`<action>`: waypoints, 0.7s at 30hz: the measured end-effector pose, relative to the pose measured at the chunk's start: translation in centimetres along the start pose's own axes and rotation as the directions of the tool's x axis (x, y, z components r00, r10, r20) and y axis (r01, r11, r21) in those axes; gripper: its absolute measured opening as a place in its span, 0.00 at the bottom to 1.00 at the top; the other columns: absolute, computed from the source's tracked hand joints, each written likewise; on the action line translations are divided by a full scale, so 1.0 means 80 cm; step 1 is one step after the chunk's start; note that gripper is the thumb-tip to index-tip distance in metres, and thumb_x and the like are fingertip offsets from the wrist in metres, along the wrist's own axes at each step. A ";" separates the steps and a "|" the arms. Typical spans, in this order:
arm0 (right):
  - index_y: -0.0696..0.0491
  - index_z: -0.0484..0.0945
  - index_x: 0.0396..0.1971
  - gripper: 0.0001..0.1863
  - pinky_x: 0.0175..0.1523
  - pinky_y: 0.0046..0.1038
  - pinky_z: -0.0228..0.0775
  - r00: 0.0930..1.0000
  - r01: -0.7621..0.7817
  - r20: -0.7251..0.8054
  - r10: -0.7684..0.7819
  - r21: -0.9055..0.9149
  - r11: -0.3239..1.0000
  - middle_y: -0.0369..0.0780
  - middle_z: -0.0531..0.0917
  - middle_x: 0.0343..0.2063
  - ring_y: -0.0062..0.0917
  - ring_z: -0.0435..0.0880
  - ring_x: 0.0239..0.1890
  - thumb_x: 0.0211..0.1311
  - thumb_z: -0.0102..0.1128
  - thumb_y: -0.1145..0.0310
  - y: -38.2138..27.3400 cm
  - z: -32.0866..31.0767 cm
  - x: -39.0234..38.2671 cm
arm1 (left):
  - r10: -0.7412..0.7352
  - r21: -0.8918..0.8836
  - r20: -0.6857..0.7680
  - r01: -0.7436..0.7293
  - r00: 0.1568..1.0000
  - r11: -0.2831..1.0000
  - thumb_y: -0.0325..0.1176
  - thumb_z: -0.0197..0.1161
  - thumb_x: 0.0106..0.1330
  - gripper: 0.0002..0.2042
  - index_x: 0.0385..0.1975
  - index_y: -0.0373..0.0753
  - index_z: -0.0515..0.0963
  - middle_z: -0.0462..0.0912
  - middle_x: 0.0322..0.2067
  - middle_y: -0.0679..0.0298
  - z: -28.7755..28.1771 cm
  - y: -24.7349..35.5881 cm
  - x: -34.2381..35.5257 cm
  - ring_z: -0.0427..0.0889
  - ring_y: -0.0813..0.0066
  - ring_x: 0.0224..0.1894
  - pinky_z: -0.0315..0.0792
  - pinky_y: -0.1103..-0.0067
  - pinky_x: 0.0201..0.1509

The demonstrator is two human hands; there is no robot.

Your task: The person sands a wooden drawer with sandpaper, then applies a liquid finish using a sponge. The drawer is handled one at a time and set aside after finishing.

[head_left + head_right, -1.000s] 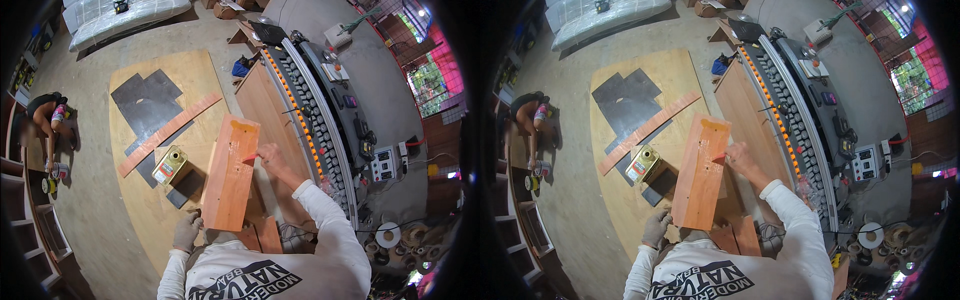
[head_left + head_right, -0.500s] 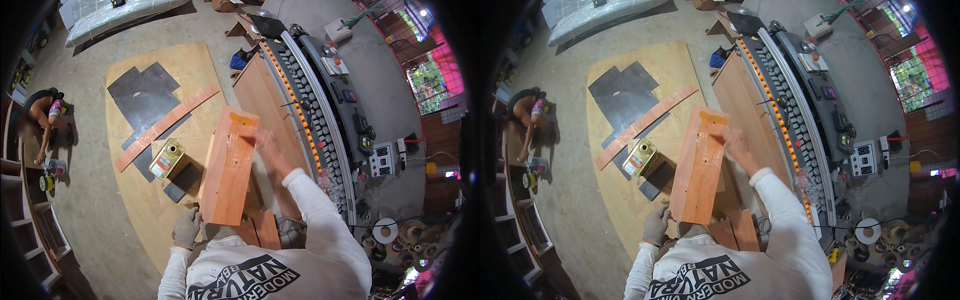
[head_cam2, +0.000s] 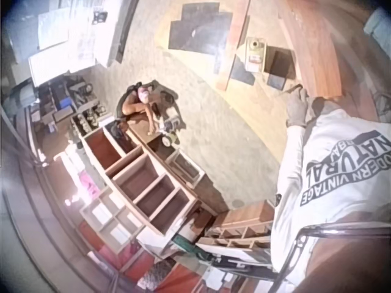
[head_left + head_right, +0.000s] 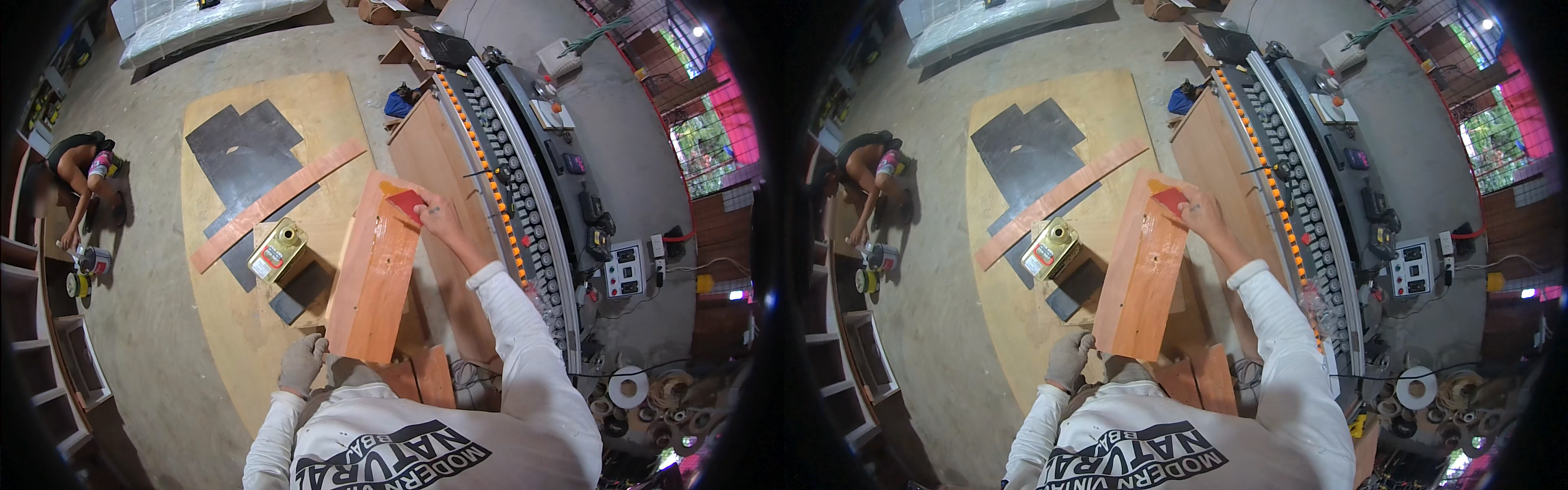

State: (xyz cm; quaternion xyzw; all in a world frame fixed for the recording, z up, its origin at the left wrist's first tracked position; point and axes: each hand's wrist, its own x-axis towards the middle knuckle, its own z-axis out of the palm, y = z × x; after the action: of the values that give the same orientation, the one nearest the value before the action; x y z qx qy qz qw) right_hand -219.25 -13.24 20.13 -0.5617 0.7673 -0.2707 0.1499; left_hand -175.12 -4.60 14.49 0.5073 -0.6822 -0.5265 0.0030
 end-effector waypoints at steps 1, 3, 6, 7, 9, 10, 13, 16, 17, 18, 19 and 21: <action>0.54 0.84 0.42 0.11 0.44 0.45 0.79 0.999 0.030 -0.011 -0.030 -0.008 1.000 0.53 0.86 0.41 0.52 0.86 0.40 0.59 0.63 0.72 0.005 0.005 0.007 | -0.003 -0.022 -0.040 0.002 0.999 1.000 0.44 0.58 0.75 0.16 0.45 0.39 0.85 0.87 0.40 0.50 -0.001 -0.006 -0.001 0.86 0.48 0.45 0.77 0.61 0.47; 0.55 0.83 0.39 0.08 0.47 0.47 0.79 1.000 0.028 0.014 -0.026 -0.168 0.985 0.54 0.86 0.38 0.52 0.86 0.41 0.59 0.63 0.73 0.015 0.017 0.015 | -0.029 -0.073 -0.100 0.021 0.995 0.997 0.45 0.57 0.75 0.16 0.44 0.38 0.85 0.87 0.40 0.49 0.000 -0.029 -0.006 0.86 0.47 0.45 0.77 0.61 0.47; 0.54 0.82 0.34 0.05 0.47 0.49 0.78 1.000 0.026 -0.008 -0.030 -0.340 0.940 0.54 0.85 0.34 0.52 0.85 0.41 0.58 0.63 0.73 0.024 0.039 0.007 | -0.051 0.069 -0.178 0.065 0.983 0.996 0.46 0.57 0.75 0.17 0.45 0.38 0.85 0.88 0.41 0.49 -0.004 -0.095 -0.017 0.86 0.46 0.45 0.78 0.60 0.49; 0.54 0.82 0.33 0.04 0.47 0.49 0.77 0.999 0.022 -0.017 -0.030 -0.384 0.923 0.53 0.85 0.32 0.51 0.85 0.40 0.58 0.63 0.73 0.024 0.048 -0.001 | -0.081 0.120 -0.170 0.102 0.982 0.988 0.46 0.58 0.75 0.18 0.45 0.38 0.85 0.88 0.41 0.49 -0.008 -0.123 -0.020 0.86 0.46 0.45 0.78 0.59 0.49; 0.54 0.80 0.30 0.02 0.43 0.49 0.76 0.990 0.092 -0.067 -0.128 -0.387 0.918 0.52 0.83 0.28 0.51 0.84 0.35 0.56 0.62 0.75 0.019 0.064 -0.029 | -0.157 0.223 -0.148 0.188 0.976 0.956 0.48 0.58 0.74 0.19 0.46 0.37 0.85 0.88 0.42 0.49 -0.016 -0.184 -0.030 0.86 0.45 0.46 0.78 0.59 0.50; 0.54 0.79 0.28 0.01 0.40 0.49 0.75 0.987 0.091 -0.085 -0.136 -0.398 0.913 0.52 0.82 0.26 0.51 0.84 0.33 0.55 0.61 0.76 0.014 0.070 -0.048 | -0.210 0.255 -0.118 0.234 0.971 0.938 0.48 0.57 0.73 0.20 0.46 0.37 0.85 0.88 0.43 0.49 -0.022 -0.217 -0.035 0.86 0.45 0.46 0.78 0.59 0.51; 0.53 0.79 0.27 0.03 0.40 0.49 0.73 0.984 0.128 -0.068 -0.166 -0.376 0.918 0.50 0.81 0.25 0.49 0.82 0.33 0.53 0.60 0.78 -0.017 0.087 -0.117 | -0.343 0.330 -0.061 0.344 0.937 0.879 0.48 0.57 0.71 0.20 0.44 0.37 0.86 0.88 0.43 0.48 -0.039 -0.310 -0.048 0.86 0.44 0.47 0.78 0.59 0.52; 0.53 0.77 0.25 0.04 0.42 0.47 0.72 0.980 0.119 -0.107 -0.165 -0.346 0.931 0.48 0.81 0.25 0.47 0.81 0.35 0.52 0.57 0.80 -0.071 0.107 -0.203 | -0.422 0.360 -0.006 0.396 0.907 0.845 0.47 0.56 0.68 0.20 0.39 0.36 0.87 0.88 0.43 0.46 -0.065 -0.398 -0.069 0.86 0.44 0.47 0.78 0.58 0.52; 0.54 0.77 0.25 0.05 0.43 0.46 0.71 0.980 0.127 -0.108 -0.169 -0.319 0.939 0.47 0.81 0.26 0.46 0.80 0.35 0.51 0.57 0.81 -0.090 0.113 -0.231 | -0.493 0.396 0.043 0.438 0.869 0.807 0.46 0.55 0.67 0.20 0.36 0.36 0.88 0.88 0.43 0.46 -0.076 -0.424 -0.073 0.86 0.44 0.47 0.78 0.57 0.53; 0.54 0.77 0.25 0.05 0.42 0.45 0.71 0.982 0.124 -0.098 -0.163 -0.324 0.938 0.47 0.81 0.26 0.45 0.80 0.34 0.49 0.58 0.81 -0.109 0.119 -0.260 | -0.450 0.413 0.019 0.403 0.893 0.817 0.46 0.56 0.65 0.20 0.36 0.36 0.88 0.88 0.42 0.46 -0.085 -0.448 -0.082 0.87 0.44 0.46 0.79 0.57 0.52; 0.54 0.77 0.25 0.05 0.42 0.45 0.71 0.987 0.105 -0.082 -0.139 -0.325 0.940 0.46 0.81 0.26 0.45 0.80 0.34 0.48 0.59 0.81 -0.127 0.127 -0.287 | -0.454 0.459 0.000 0.404 0.891 0.791 0.46 0.56 0.64 0.20 0.35 0.36 0.88 0.88 0.41 0.45 -0.096 -0.472 -0.090 0.87 0.44 0.45 0.79 0.57 0.52; 0.54 0.78 0.26 0.06 0.41 0.44 0.71 0.986 0.100 -0.102 -0.135 -0.290 0.952 0.46 0.81 0.25 0.43 0.81 0.34 0.47 0.60 0.81 -0.160 0.140 -0.342 | -0.478 0.406 -0.043 0.452 0.877 0.794 0.46 0.56 0.64 0.20 0.36 0.36 0.89 0.88 0.41 0.45 -0.117 -0.512 -0.102 0.87 0.44 0.46 0.79 0.58 0.53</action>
State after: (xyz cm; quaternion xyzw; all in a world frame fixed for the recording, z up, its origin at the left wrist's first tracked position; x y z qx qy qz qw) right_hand -194.40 6.98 16.50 -0.6045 0.7711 -0.1998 0.0047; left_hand -137.91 -2.79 -6.60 0.6321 -0.6299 -0.3741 -0.2524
